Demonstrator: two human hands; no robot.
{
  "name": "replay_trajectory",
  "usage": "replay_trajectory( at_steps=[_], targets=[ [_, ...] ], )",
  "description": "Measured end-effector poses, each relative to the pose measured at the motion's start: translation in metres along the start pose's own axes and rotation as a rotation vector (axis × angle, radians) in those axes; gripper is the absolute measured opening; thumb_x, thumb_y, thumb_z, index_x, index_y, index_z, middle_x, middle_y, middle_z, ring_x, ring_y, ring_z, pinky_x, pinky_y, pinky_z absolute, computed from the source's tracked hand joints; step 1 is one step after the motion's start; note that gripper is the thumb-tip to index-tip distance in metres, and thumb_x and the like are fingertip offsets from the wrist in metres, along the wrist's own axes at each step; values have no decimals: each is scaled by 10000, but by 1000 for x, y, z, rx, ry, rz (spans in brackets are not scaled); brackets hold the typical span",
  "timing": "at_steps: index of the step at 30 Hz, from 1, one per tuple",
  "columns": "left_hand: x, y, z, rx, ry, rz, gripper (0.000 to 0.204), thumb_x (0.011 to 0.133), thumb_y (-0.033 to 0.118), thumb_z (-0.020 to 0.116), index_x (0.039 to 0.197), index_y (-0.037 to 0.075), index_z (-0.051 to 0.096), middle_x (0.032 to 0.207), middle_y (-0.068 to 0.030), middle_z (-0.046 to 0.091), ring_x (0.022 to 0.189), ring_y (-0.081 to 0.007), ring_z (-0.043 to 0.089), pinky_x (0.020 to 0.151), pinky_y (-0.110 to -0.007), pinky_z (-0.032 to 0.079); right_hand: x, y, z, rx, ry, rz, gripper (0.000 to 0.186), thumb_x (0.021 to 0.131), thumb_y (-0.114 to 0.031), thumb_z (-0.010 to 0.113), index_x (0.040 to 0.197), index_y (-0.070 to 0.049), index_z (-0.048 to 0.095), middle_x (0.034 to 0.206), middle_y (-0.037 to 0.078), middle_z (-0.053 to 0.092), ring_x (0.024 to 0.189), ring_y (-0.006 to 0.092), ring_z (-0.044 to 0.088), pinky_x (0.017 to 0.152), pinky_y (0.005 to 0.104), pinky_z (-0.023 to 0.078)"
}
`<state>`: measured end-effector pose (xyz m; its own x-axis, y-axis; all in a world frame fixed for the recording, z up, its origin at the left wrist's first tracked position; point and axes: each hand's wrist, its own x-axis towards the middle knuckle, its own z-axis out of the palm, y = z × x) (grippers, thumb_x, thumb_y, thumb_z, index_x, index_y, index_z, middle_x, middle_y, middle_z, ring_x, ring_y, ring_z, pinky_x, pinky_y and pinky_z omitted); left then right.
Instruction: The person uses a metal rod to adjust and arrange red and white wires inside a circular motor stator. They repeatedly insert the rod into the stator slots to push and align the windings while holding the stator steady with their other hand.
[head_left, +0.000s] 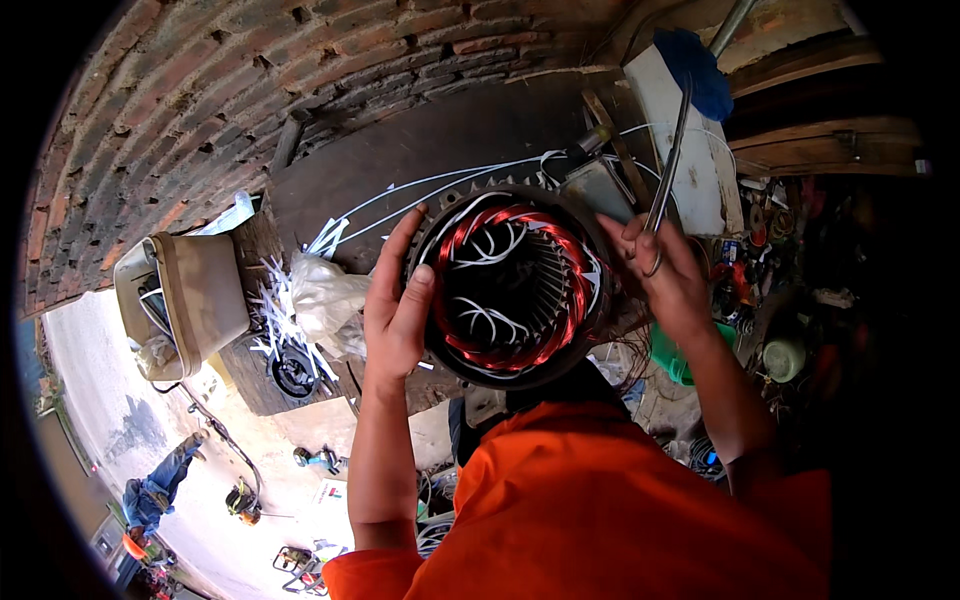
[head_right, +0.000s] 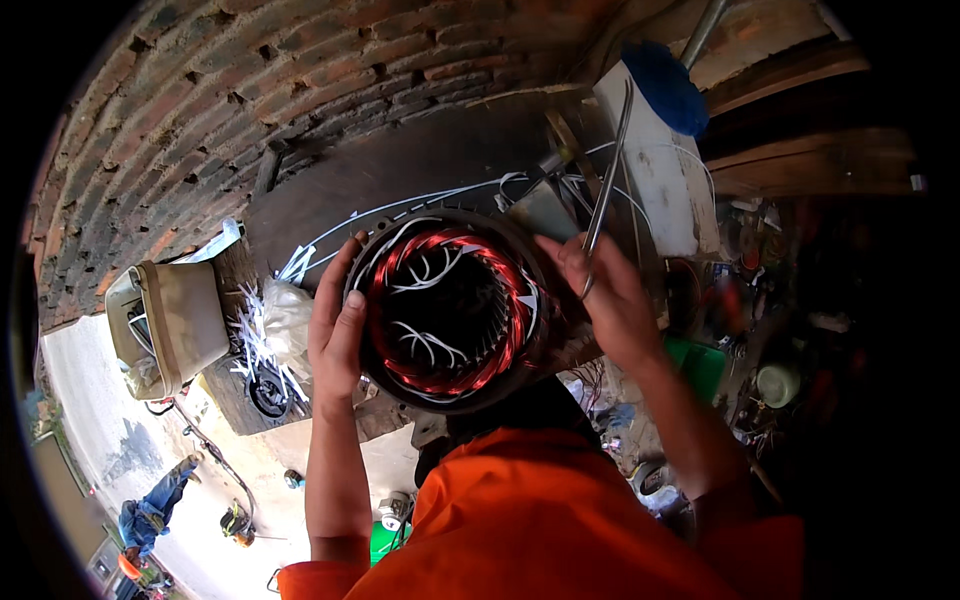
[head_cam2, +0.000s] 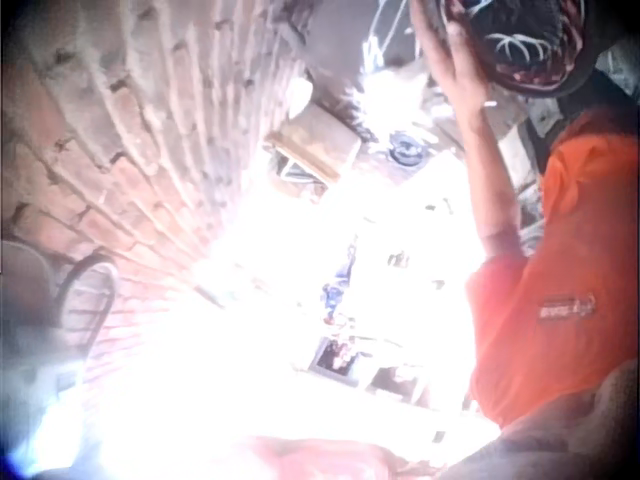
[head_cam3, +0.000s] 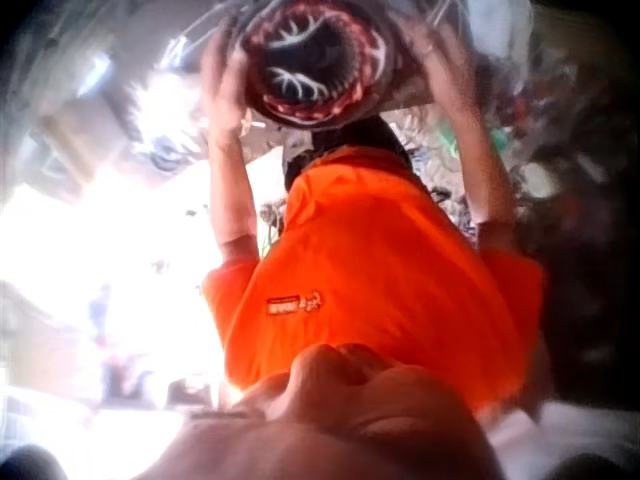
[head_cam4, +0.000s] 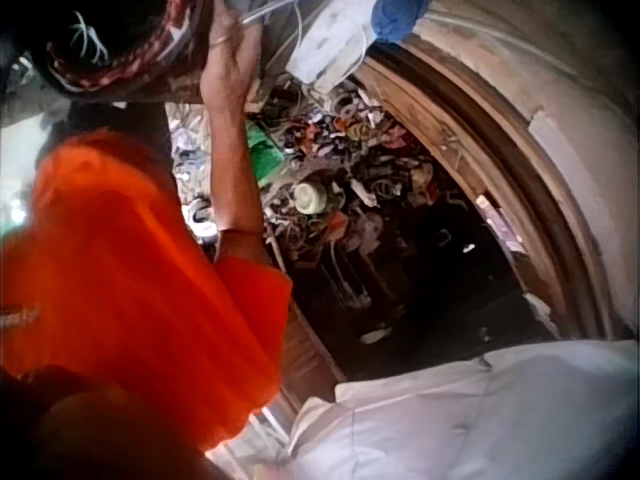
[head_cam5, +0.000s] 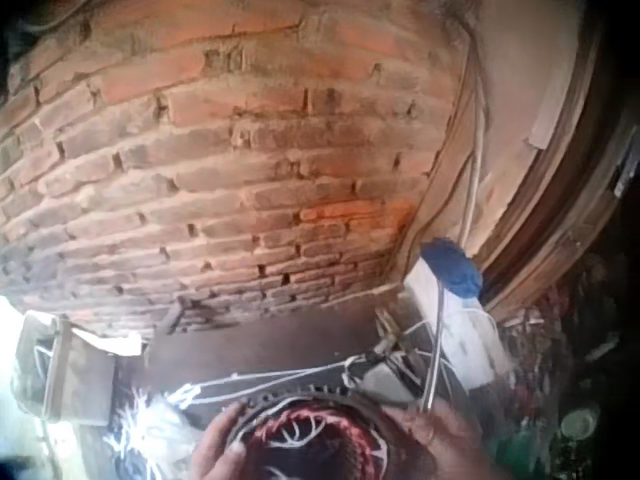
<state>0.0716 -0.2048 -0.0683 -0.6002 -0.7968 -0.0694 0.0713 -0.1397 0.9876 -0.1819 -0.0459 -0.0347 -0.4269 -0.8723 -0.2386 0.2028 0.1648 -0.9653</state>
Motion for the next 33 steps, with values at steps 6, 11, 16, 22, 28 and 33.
replay_trajectory(
  at_steps=[6, 11, 16, 22, 28, 33],
  targets=[
    [-40, -8, 1, 305, 427, 90, 422, 1016, 172, 518, 1369, -59, 505, 1405, -176, 530, 1278, -249, 514, 1074, -359, 386, -55, -73, -6, -185, -97, 70, 104, 934, -118, 661, 957, -33, 605, 963, 130, 719, 816, 130, 704, 670, 215, 552],
    [-118, 2, 14, 353, 288, 279, 120, 880, -32, 576, 998, -42, 596, 772, -101, 577, 668, -170, 536, 623, -282, 448, -107, -102, -2, -69, -643, 543, 142, 915, -146, 695, 934, -11, 654, 736, 23, 689, 652, 87, 678, 583, 232, 532],
    [-128, 20, 51, 526, -214, 418, 576, 771, 62, 751, 1304, -52, 564, 624, -36, 520, 488, -188, 487, 476, -314, 429, -115, -91, 26, -168, -751, 772, 189, 925, -205, 713, 861, -40, 644, 581, -20, 627, 560, 0, 576, 509, 208, 408],
    [-130, 13, 56, 549, -163, 375, 632, 799, 74, 744, 1365, -76, 506, 628, -46, 535, 490, -197, 507, 475, -327, 443, -123, -76, 37, -80, -668, 848, 230, 929, -254, 711, 845, -49, 647, 555, -37, 621, 530, 6, 564, 491, 209, 386],
    [-135, 6, 56, 534, -131, 366, 617, 822, 68, 729, 1369, -92, 494, 634, -59, 546, 491, -204, 518, 478, -329, 450, -124, -73, 47, -111, -634, 812, 295, 933, -300, 704, 780, -61, 626, 548, -37, 617, 503, 14, 550, 484, 208, 380],
    [-137, 4, 57, 523, -111, 362, 613, 819, 60, 726, 1363, -101, 495, 631, -63, 546, 487, -203, 514, 476, -329, 447, -115, -83, 56, -217, -701, 842, 218, 934, -213, 699, 831, -35, 624, 578, -21, 634, 530, 13, 568, 499, 207, 398]
  ],
)
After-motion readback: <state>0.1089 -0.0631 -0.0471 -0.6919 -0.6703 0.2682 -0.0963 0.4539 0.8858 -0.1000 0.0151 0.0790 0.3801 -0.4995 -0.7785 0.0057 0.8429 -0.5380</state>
